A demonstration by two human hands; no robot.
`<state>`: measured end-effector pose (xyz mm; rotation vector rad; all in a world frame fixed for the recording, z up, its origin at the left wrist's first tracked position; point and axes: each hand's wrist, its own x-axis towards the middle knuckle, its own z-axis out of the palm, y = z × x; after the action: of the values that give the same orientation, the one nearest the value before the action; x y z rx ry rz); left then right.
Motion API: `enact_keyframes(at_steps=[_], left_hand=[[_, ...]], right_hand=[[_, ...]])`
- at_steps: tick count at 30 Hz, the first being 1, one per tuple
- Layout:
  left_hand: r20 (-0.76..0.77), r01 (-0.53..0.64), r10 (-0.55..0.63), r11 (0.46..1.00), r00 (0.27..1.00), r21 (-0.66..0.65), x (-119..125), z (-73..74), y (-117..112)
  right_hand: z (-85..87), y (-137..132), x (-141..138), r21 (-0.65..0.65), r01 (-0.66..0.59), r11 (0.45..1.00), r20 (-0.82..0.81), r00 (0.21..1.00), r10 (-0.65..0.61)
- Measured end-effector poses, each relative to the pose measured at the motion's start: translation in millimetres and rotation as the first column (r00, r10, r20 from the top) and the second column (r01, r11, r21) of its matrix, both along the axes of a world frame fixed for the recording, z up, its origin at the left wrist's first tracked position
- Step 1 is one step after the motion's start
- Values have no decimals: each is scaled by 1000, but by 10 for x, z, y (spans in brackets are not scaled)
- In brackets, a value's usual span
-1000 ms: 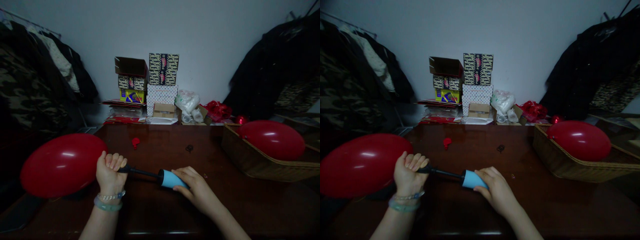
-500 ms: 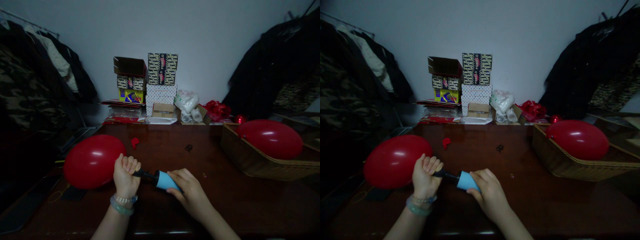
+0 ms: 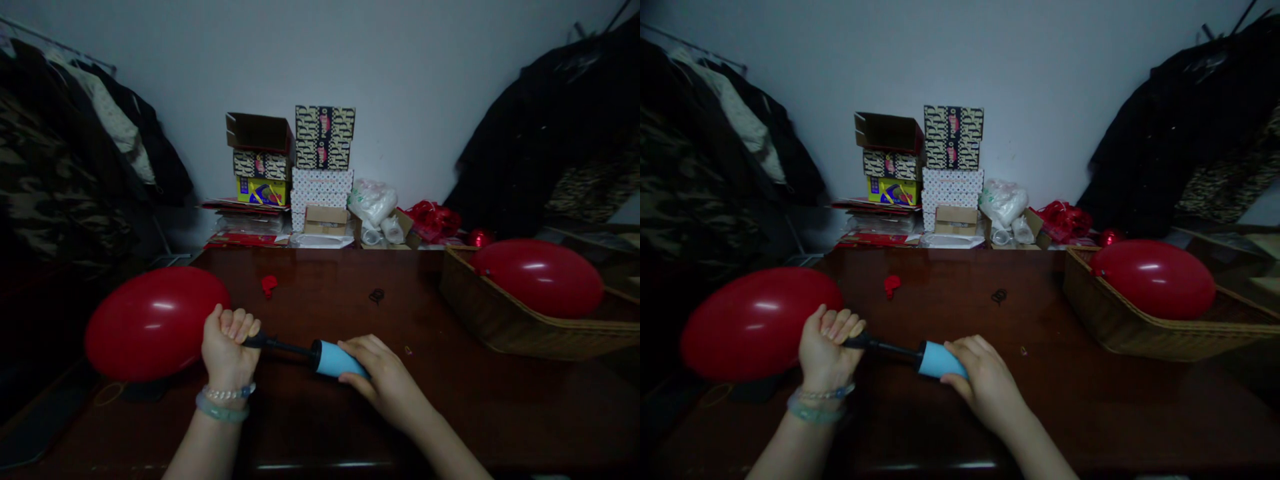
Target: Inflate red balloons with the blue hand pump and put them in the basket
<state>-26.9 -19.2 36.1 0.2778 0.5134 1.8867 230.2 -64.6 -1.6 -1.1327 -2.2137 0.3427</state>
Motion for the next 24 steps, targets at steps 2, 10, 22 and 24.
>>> enact_keyframes(at_steps=[2,10,22,24], left_hand=[[12,-22,22,1000,1000,16,-90,-1,20],[48,-7,6,1000,999,26,-24,-44,17],[-9,96,-96,995,995,25,354,-7,-103],[-19,76,-75,996,997,36,265,8,-82]], right_hand=[[16,13,50,-9,9,1000,0,1000,-9],[-18,-13,-21,25,22,999,3,1000,-22],[-115,-80,-204,110,-36,993,-113,992,48],[-109,-62,-169,88,-48,995,-97,994,56]])
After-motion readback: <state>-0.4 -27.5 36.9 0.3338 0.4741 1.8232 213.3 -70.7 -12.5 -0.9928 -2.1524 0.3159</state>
